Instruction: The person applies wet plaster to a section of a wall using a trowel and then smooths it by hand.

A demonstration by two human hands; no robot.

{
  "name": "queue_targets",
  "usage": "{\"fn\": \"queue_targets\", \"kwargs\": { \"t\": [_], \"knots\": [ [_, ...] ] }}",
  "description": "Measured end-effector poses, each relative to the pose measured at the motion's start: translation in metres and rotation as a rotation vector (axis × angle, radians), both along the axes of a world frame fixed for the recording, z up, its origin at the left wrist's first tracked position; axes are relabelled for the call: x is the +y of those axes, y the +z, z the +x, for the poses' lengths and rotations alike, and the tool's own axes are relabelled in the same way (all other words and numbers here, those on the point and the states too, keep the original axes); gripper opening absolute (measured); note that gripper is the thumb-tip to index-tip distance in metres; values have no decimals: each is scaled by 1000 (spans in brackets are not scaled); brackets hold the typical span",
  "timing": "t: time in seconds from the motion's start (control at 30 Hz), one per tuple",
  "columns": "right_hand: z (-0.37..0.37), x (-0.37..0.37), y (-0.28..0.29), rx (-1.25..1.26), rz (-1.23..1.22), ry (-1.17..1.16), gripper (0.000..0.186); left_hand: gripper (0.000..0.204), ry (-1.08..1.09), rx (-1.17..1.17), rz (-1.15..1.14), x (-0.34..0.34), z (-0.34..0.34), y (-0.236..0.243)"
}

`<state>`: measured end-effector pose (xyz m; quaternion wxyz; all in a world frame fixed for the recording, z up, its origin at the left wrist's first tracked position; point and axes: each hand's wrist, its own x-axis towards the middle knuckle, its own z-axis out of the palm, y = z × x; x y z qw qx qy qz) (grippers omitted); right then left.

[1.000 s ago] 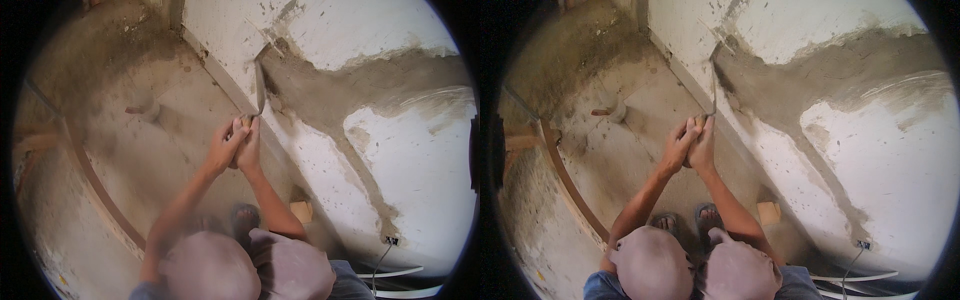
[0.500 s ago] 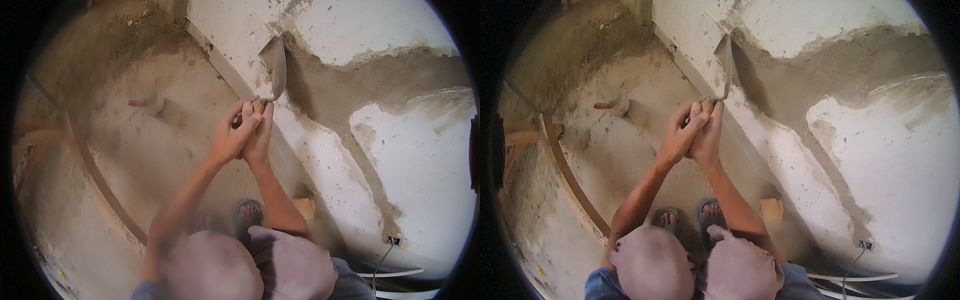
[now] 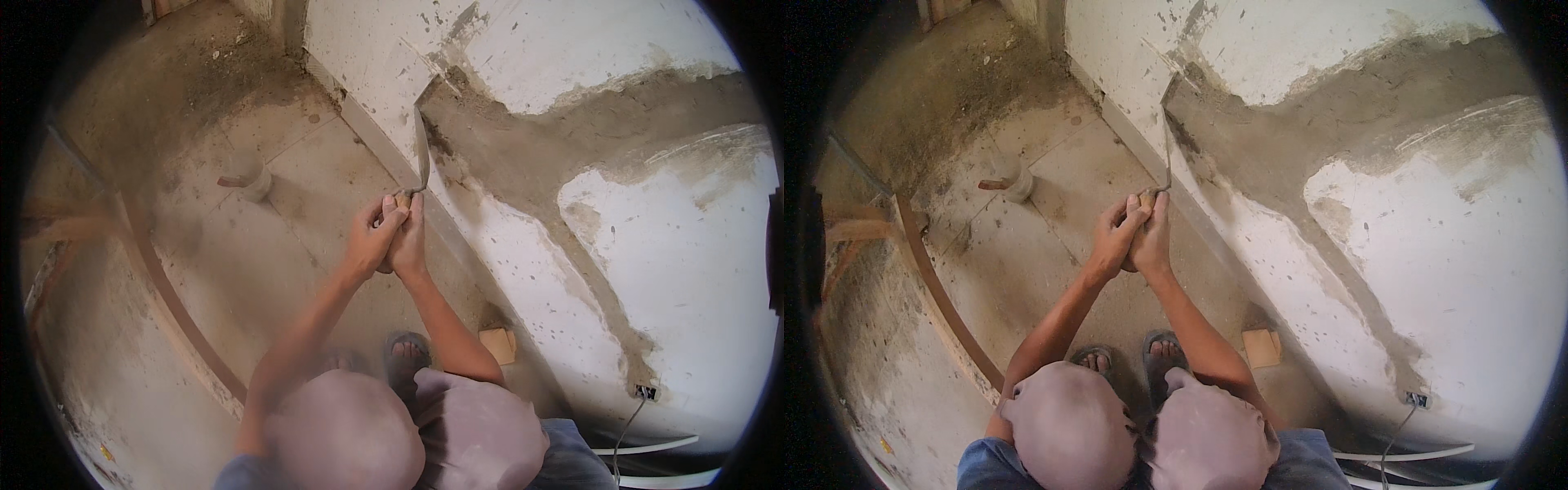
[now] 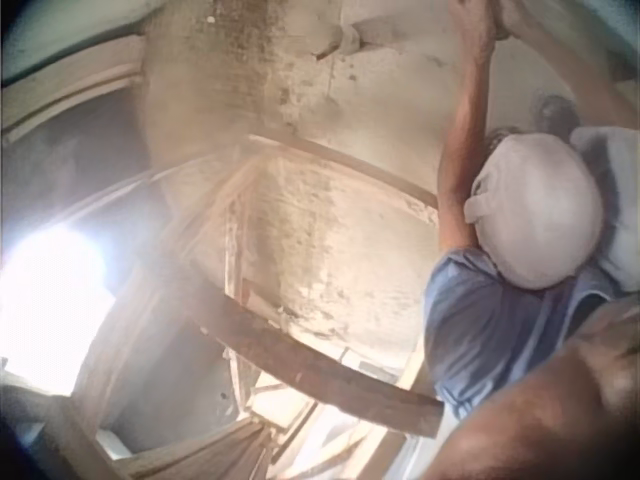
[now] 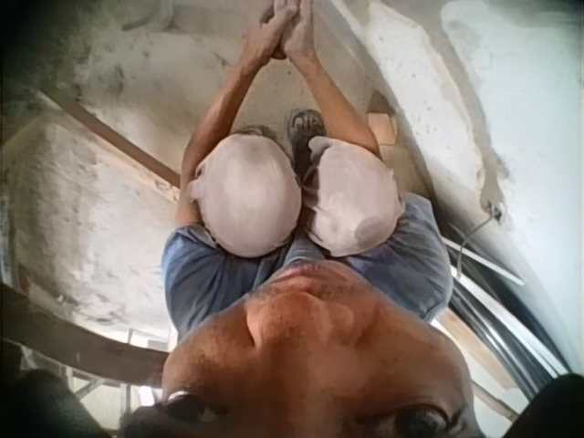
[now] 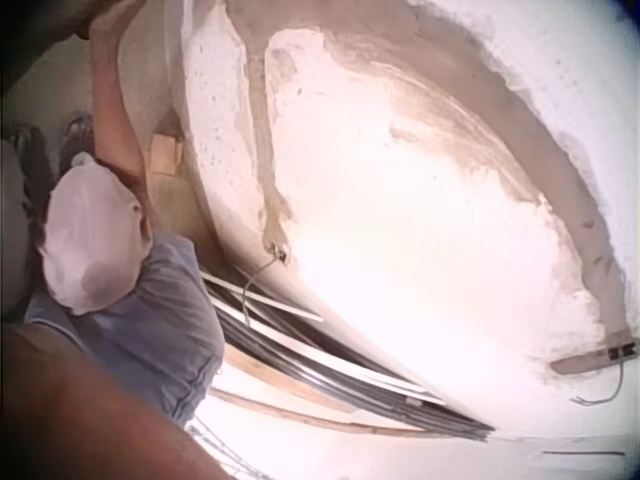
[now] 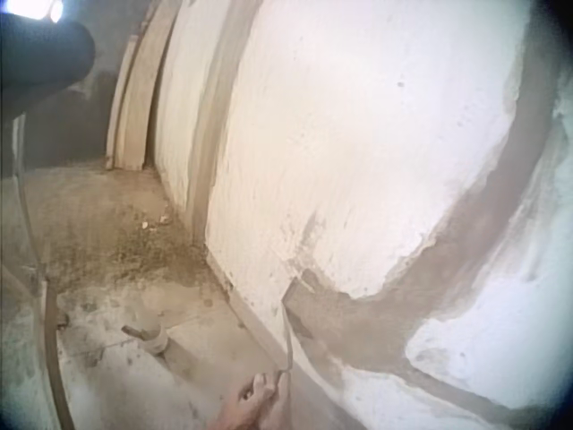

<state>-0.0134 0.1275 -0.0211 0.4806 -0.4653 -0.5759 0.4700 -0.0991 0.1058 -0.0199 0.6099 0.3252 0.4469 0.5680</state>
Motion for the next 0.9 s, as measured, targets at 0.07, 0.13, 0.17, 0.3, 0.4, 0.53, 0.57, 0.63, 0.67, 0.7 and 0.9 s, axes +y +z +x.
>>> {"fn": "queue_targets", "kwargs": {
  "t": [0.07, 0.13, 0.17, 0.3, 0.4, 0.53, 0.57, 0.63, 0.67, 0.7, 0.9],
  "knots": [
    [-7, -6, 15, 45, -86, 13, 33, 53, 29, 26, 60, -6, -6, 7],
    [-13, 1, 31, 165, -100, 26, 33, 51, 64, 54, 94, -1, -7, 29],
    [-11, -1, 39, 47, -55, 31, 34, 50, 74, 44, 102, -1, -7, 27],
    [0, 2, 16, -15, -82, -16, 35, 48, 40, 21, 53, -5, 2, 11],
    [10, 1, 8, -34, -15, 8, 36, 50, 48, 14, 59, -2, 12, 6],
    [-3, -3, 34, 1, -93, 17, 37, 50, 109, 23, 104, -3, 4, 21],
    [2, 3, 23, -8, -90, 15, 37, 50, 102, 10, 144, 6, 4, 23],
    [4, 5, 18, -89, 14, 8, 39, 49, 121, 25, 143, 2, 4, 24],
    [4, 3, 30, -61, 6, -1, 39, 49, 121, 15, 126, -1, 9, 25],
    [5, 1, 45, -33, -2, -11, 39, 51, 92, 6, 134, 2, 12, 28],
    [9, 5, 22, -47, 47, 27, 37, 55, 75, -21, 120, -3, 9, 29]
  ]
}}
